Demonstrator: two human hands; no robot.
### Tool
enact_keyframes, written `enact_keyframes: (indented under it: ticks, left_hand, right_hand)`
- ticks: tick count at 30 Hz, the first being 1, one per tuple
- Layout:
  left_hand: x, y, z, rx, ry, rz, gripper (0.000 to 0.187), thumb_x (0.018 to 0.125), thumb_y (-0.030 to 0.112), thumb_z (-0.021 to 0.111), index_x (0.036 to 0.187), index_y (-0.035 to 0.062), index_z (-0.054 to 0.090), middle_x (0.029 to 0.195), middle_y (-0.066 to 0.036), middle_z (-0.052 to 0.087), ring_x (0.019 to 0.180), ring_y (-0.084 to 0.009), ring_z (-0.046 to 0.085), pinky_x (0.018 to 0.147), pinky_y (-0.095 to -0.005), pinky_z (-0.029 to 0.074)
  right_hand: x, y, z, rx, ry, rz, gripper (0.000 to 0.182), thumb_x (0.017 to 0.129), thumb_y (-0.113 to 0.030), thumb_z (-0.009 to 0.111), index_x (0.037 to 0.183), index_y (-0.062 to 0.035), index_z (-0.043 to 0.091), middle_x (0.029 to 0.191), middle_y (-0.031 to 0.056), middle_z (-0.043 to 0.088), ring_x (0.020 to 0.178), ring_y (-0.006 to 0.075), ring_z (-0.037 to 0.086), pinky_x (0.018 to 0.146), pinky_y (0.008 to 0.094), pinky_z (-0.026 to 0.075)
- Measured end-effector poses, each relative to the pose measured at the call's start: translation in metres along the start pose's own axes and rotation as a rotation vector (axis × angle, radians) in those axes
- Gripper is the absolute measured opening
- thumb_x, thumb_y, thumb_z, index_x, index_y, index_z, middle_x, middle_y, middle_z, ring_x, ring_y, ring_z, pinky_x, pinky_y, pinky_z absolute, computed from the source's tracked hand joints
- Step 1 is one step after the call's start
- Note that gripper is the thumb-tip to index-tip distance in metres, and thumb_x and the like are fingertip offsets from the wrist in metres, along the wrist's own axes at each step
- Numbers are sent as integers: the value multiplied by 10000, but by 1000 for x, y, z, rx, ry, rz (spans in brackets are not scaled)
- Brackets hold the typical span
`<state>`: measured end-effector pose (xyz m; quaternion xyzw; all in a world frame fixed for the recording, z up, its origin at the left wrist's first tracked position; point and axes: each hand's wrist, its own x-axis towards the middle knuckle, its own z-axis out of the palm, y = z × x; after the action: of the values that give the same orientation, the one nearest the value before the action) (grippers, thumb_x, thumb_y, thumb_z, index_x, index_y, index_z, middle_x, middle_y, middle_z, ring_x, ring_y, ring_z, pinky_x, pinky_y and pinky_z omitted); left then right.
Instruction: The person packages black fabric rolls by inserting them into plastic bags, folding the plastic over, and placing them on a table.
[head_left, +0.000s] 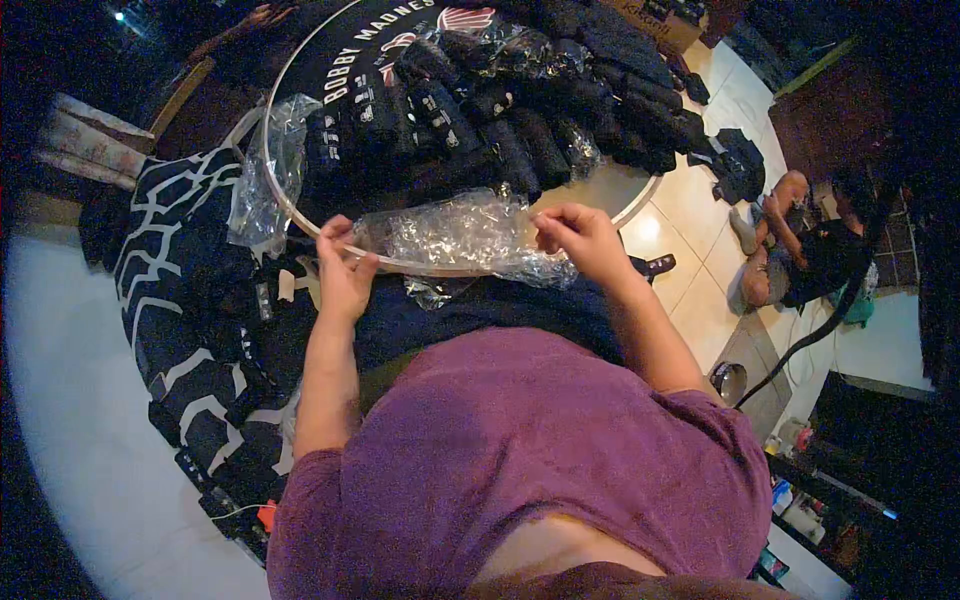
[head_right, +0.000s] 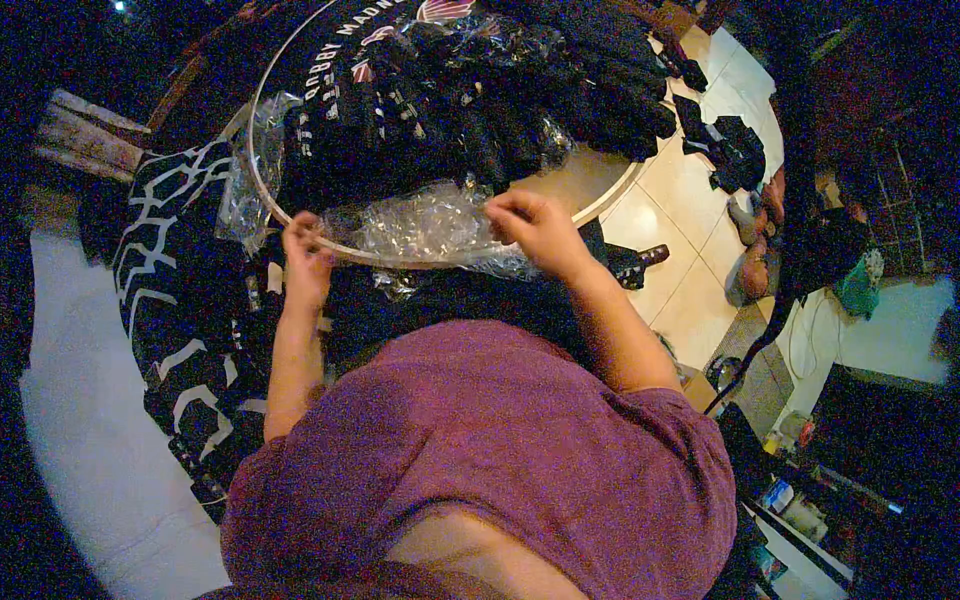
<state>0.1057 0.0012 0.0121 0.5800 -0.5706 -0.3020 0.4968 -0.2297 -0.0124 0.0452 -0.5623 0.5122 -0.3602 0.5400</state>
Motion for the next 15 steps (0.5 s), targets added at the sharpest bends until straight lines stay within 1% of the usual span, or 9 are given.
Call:
enact_keyframes:
  ticks: [1, 2, 4, 7, 8, 11, 13, 14, 15]
  left_hand:
    - [2, 11, -4, 311, 107, 296, 765, 704, 507, 712, 1232, 45, 409, 1065, -133, 537, 1009, -252, 523, 857, -374, 436]
    - [3, 26, -8, 310, 109, 294, 765, 704, 507, 712, 1232, 45, 409, 1065, -133, 537, 1009, -252, 523, 857, -374, 436]
    - [4, 73, -8, 478, -124, 568, 929, 621, 572, 720, 1305, 41, 384, 1242, -199, 470, 1192, -344, 407, 1011, -450, 296]
    - [-2, 99, 15, 532, -562, 608, 728, 636, 464, 752, 1203, 70, 519, 1204, -143, 542, 1146, -309, 468, 982, -413, 346]
    - [-2, 89, 15, 535, -556, 604, 728, 636, 464, 752, 1203, 70, 519, 1204, -143, 542, 1146, -309, 468, 982, -413, 346]
    - [0, 58, 14, 462, -787, 280, 430, 730, 300, 731, 1063, 59, 608, 1014, -94, 640, 983, -225, 579, 867, -340, 440]
    - [-2, 55, 11, 142, -628, -130, 198, 791, 158, 680, 947, 44, 642, 849, -49, 667, 791, -136, 613, 728, -272, 480]
    - [-2, 49, 8, 93, -568, -105, 167, 805, 131, 669, 935, 29, 640, 848, -42, 665, 733, -104, 600, 683, -245, 479]
    - [-1, 48, 6, 94, -564, -105, 167, 805, 131, 669, 935, 29, 640, 848, -42, 665, 733, -104, 600, 683, -245, 479]
  right_hand:
    - [-3, -5, 4, -2, 0, -1, 153, 845, -145, 625, 910, -8, 644, 766, 56, 638, 721, 126, 598, 646, 274, 482]
    - [-6, -12, 10, -146, -37, -150, 153, 839, -145, 628, 912, -12, 644, 771, 69, 643, 719, 146, 605, 650, 283, 484]
    - [-6, -19, 22, -304, -130, -364, 140, 818, -137, 635, 909, -31, 651, 805, 114, 649, 722, 209, 621, 668, 308, 488]
    - [2, -31, 43, -318, -287, -571, 141, 813, -144, 638, 893, -29, 653, 802, 131, 645, 720, 229, 624, 670, 314, 489]
    - [5, -35, 44, -353, -387, -528, 196, 820, -167, 637, 957, -26, 636, 835, 112, 651, 746, 208, 623, 686, 325, 489]
    - [26, -56, 35, -216, -625, -413, 299, 819, -215, 647, 1046, -26, 601, 902, 96, 648, 802, 185, 614, 716, 324, 490]
    - [65, -50, 29, -208, -405, -470, 398, 800, -271, 666, 1113, -41, 574, 981, 110, 634, 882, 196, 609, 791, 320, 485]
    - [85, -45, 24, -465, -267, -515, 384, 802, -161, 651, 1159, -61, 553, 959, 82, 617, 876, 168, 592, 791, 315, 474]
    - [108, -32, 20, -744, -163, -632, 410, 758, -113, 648, 1155, -69, 555, 1013, 119, 612, 923, 254, 603, 825, 348, 475]
